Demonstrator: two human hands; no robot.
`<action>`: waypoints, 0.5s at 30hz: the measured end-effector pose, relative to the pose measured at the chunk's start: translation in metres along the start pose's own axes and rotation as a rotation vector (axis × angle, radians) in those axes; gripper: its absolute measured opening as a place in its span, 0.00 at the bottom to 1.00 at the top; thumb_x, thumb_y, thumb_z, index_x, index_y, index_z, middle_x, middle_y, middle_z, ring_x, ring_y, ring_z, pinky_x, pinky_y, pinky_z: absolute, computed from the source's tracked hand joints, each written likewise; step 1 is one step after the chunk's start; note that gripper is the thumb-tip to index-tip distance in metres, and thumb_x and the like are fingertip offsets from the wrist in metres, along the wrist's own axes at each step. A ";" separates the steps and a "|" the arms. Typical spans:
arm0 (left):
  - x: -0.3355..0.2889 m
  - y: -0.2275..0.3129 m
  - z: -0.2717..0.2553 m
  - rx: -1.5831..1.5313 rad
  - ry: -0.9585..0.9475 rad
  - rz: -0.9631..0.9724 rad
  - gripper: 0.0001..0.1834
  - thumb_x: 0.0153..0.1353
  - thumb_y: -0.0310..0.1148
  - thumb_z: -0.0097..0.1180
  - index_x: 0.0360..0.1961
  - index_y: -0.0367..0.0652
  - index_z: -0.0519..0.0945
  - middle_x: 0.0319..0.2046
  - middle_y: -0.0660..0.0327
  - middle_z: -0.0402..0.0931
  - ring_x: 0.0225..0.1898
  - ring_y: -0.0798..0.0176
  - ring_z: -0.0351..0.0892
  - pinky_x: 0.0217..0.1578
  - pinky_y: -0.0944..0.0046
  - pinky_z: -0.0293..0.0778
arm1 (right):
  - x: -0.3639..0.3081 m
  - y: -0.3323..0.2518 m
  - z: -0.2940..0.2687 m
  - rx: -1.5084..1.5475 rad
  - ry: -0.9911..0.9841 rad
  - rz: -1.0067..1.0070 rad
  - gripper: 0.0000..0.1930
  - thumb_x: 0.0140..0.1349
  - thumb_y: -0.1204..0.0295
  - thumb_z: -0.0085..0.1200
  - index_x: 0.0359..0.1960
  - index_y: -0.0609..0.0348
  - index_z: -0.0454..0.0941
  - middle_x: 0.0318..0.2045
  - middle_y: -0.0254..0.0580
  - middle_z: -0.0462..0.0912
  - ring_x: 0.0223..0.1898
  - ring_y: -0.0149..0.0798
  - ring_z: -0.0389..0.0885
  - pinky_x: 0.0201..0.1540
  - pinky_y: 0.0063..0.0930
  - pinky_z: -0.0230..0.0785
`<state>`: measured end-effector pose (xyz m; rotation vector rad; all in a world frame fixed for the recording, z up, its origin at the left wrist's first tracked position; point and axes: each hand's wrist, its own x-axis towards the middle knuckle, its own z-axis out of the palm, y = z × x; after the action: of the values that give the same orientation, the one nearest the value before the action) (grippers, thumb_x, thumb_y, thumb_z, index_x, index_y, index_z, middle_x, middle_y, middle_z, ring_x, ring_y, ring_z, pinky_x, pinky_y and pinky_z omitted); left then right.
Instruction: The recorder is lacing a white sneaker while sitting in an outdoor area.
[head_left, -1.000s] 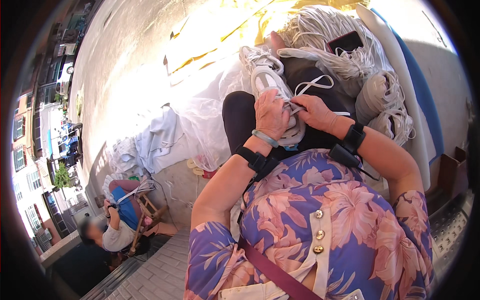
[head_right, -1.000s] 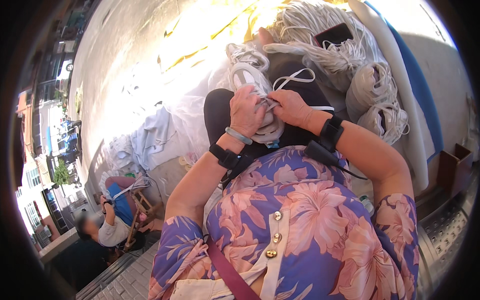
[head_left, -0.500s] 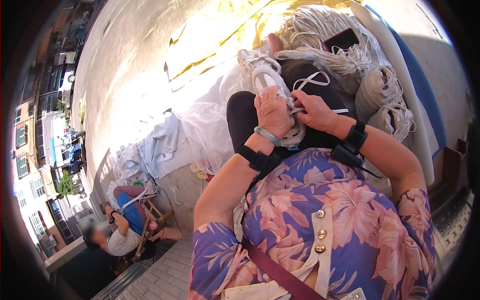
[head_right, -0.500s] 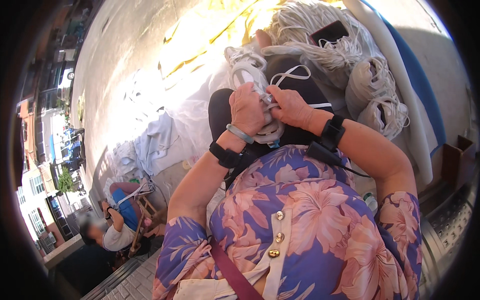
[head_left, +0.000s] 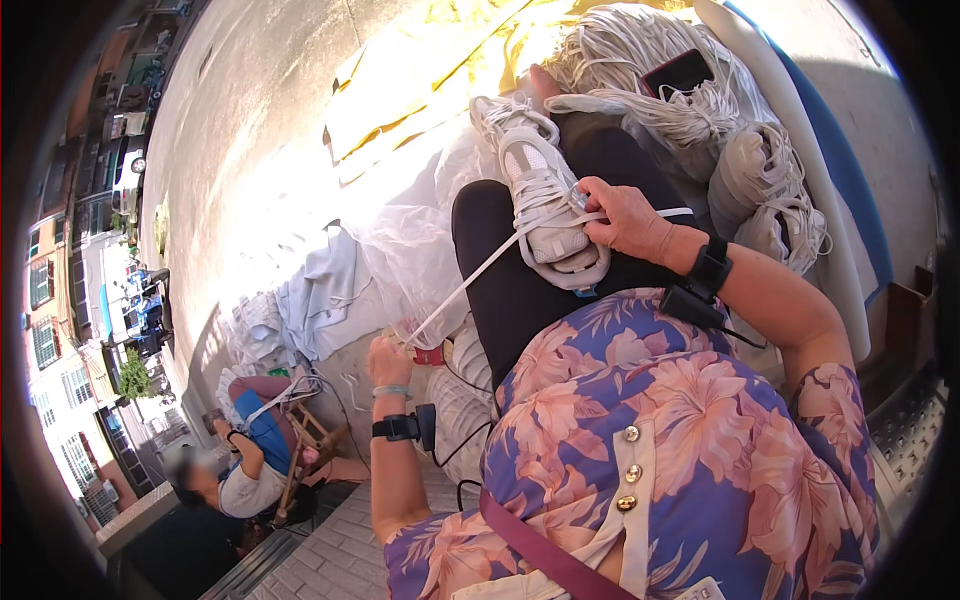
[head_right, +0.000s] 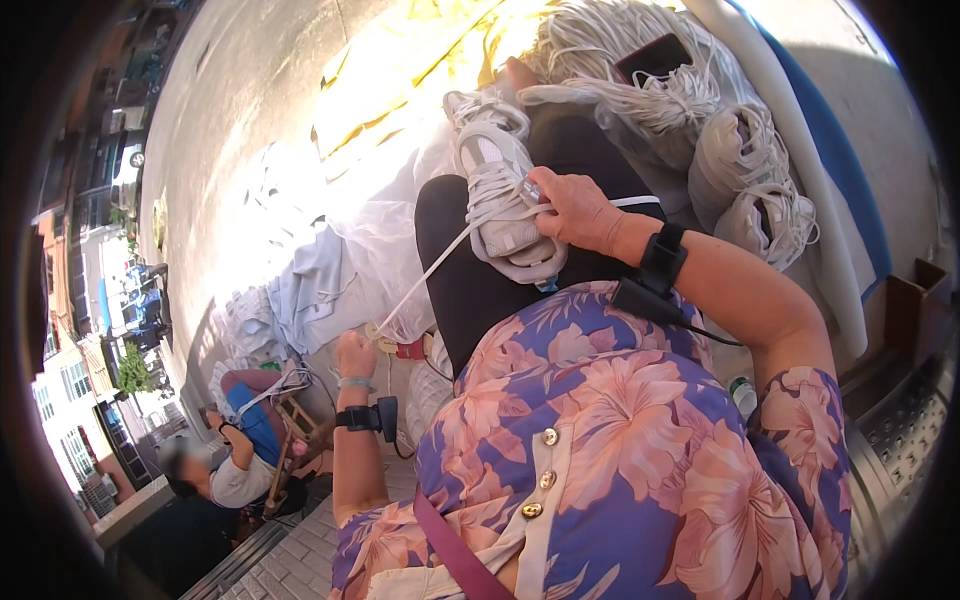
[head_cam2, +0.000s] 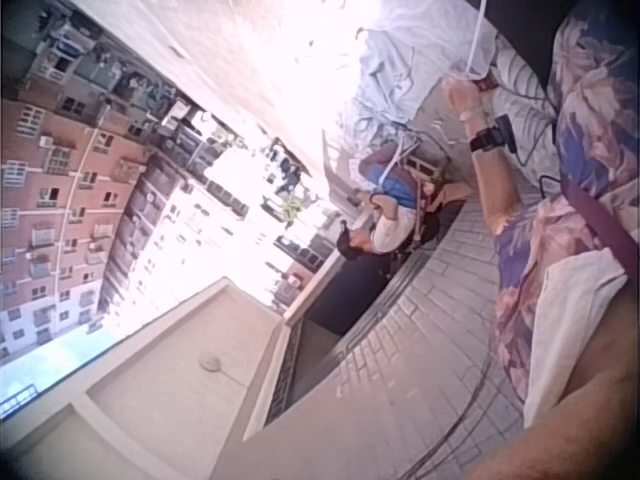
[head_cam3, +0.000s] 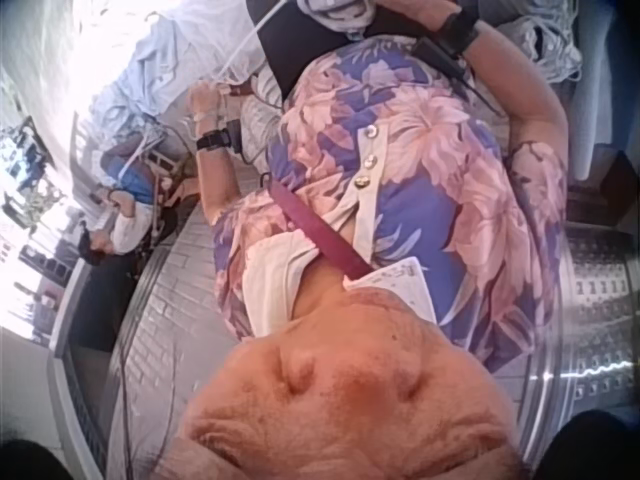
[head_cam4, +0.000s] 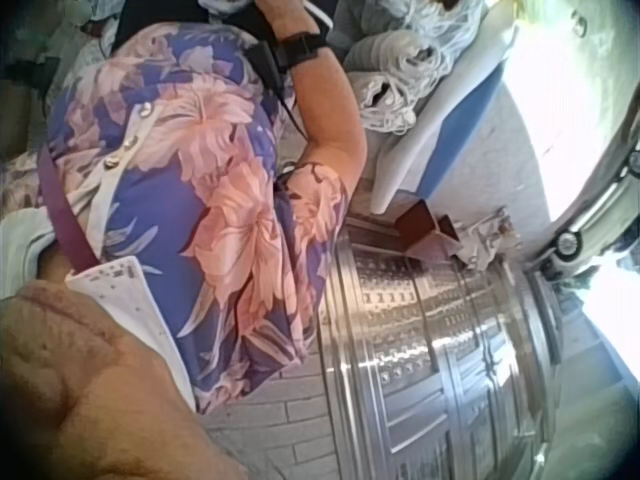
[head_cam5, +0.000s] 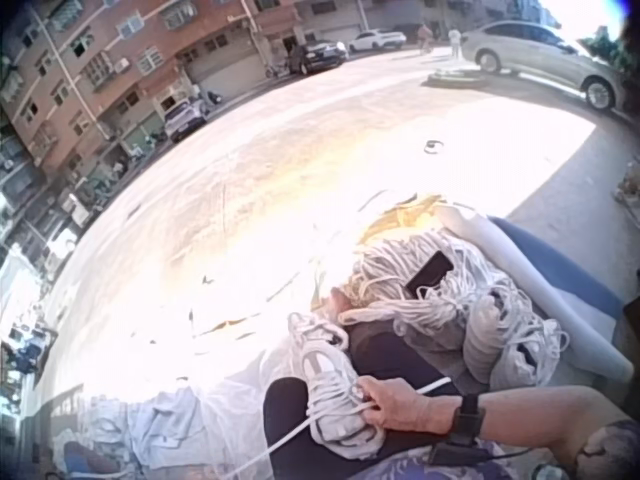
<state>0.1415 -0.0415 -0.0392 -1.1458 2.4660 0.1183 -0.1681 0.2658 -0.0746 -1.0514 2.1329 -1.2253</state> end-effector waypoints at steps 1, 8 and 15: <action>-0.001 0.005 0.000 -0.023 -0.070 -0.003 0.08 0.47 0.31 0.54 0.28 0.38 0.75 0.45 0.50 0.71 0.46 0.49 0.70 0.46 0.53 0.64 | 0.000 0.000 -0.001 0.005 -0.004 0.015 0.22 0.42 0.73 0.50 0.43 0.64 0.65 0.26 0.52 0.77 0.31 0.54 0.76 0.35 0.40 0.68; 0.016 0.134 -0.019 -0.503 0.415 0.577 0.09 0.49 0.32 0.55 0.31 0.40 0.76 0.43 0.53 0.73 0.46 0.49 0.69 0.48 0.56 0.62 | -0.003 0.002 -0.007 0.225 -0.046 0.116 0.18 0.50 0.71 0.52 0.42 0.64 0.65 0.23 0.50 0.78 0.27 0.49 0.78 0.31 0.34 0.68; 0.029 0.195 -0.015 -0.440 0.360 0.745 0.09 0.50 0.34 0.52 0.29 0.41 0.79 0.45 0.55 0.71 0.47 0.51 0.67 0.46 0.55 0.63 | 0.019 0.013 0.003 0.300 0.040 0.276 0.08 0.59 0.73 0.50 0.38 0.64 0.69 0.21 0.32 0.74 0.21 0.23 0.68 0.25 0.17 0.64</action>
<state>-0.0254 0.0623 -0.0560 -0.3317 3.1772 0.7541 -0.1829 0.2533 -0.0876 -0.5883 1.9626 -1.3813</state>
